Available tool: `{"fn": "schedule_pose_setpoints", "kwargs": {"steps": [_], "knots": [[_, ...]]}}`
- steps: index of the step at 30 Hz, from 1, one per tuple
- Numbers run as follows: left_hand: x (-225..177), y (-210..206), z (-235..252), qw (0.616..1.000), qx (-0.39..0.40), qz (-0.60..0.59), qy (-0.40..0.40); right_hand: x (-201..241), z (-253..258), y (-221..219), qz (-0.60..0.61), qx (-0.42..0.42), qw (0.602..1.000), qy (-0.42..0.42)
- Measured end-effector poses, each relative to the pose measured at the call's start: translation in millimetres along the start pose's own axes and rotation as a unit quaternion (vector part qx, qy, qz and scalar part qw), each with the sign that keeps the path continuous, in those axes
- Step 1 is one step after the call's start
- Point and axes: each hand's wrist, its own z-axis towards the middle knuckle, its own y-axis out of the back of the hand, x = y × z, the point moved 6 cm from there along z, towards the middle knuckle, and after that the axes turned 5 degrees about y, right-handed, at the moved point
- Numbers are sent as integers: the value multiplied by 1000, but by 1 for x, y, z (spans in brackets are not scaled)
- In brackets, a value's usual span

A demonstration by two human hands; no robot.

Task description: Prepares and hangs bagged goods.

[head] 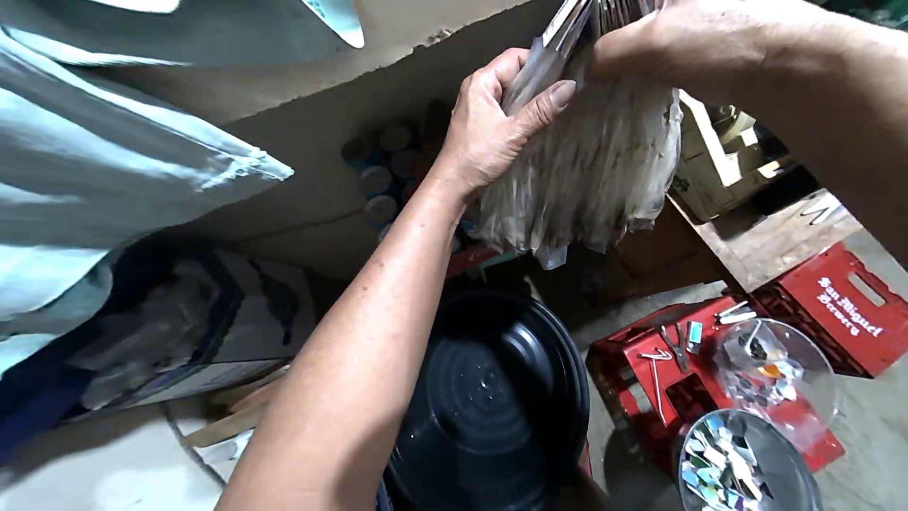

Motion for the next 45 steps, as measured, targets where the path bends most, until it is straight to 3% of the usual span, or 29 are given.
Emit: {"fn": "schedule_pose_setpoints", "kwargs": {"steps": [18,24,28,45], "knots": [[-6,20,1,998,-54,14,-41,3,2,2,-49,20,998,-24],[-16,21,-4,985,-74,134,-82,5,-1,4,-49,25,998,-35],[-16,13,-4,981,-71,130,-125,4,1,4,-47,30,998,-28],[-27,17,-3,989,-32,119,-84,8,0,7,-28,56,998,-22]]}}
